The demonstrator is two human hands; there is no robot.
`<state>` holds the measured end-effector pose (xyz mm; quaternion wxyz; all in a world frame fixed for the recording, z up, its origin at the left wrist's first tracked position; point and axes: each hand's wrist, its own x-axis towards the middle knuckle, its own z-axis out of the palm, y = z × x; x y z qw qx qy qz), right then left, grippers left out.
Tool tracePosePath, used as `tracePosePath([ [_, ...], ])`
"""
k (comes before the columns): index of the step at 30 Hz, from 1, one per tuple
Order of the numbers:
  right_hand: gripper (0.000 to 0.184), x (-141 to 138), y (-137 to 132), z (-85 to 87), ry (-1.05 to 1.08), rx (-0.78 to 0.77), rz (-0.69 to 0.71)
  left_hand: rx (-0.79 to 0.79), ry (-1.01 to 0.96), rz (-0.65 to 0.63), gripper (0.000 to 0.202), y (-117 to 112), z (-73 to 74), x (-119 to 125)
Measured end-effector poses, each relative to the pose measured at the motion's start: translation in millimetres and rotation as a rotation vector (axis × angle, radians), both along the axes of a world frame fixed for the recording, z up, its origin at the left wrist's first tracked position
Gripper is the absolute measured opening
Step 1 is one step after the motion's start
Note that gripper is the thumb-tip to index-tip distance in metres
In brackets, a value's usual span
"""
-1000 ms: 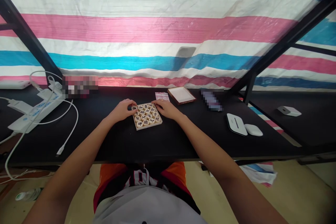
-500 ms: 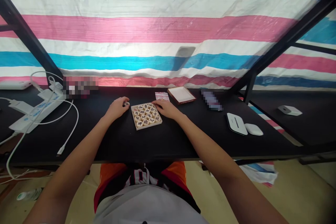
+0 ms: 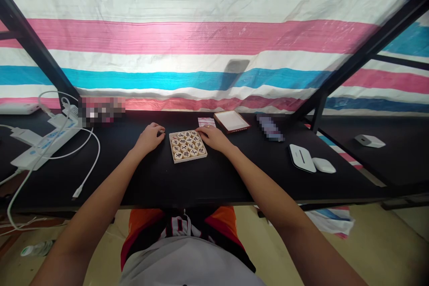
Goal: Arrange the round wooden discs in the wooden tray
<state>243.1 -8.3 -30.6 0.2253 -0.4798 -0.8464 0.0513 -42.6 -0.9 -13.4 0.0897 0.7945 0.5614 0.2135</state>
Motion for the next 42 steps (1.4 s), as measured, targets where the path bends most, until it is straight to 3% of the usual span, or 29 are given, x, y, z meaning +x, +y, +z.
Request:
tracePosePath([
  [5, 0.028, 1.7, 1.0, -0.9, -0.023, 0.022, -0.064, -0.016, -0.089, -0.280, 0.033, -8.2, 7.0, 9.4],
  [8, 0.028, 1.9, 1.3, -1.0, -0.027, 0.021, -0.069, -0.061, -0.071, -0.347, 0.039, -12.1, 7.7, 15.0],
  [13, 0.028, 1.9, 1.7, -0.8, -0.016, 0.012, -0.056, -0.096, -0.085, -0.310, 0.045, -11.8, 3.6, 18.7],
  [18, 0.028, 2.4, 2.6, -1.2, -0.003, -0.010, -0.043, -0.193, -0.153, -0.123, 0.043, -11.5, 1.0, 28.5],
  [21, 0.028, 2.6, 3.0, -1.8, 0.006, -0.016, -0.037, -0.214, -0.164, -0.077, 0.041, -11.8, 1.4, 32.4],
  [32, 0.028, 3.2, 2.9, -2.7, 0.028, -0.024, -0.032, 0.036, -0.174, -0.156, 0.026, -20.9, 7.2, 29.5],
  [36, 0.029, 3.3, 3.0, -2.1, 0.016, -0.027, -0.028, 0.013, -0.213, -0.177, 0.027, -18.3, 8.9, 25.9],
  [42, 0.028, 3.6, 3.5, -2.3, 0.031, -0.023, -0.012, -0.066, -0.115, -0.225, 0.029, -18.2, 8.7, 23.6],
])
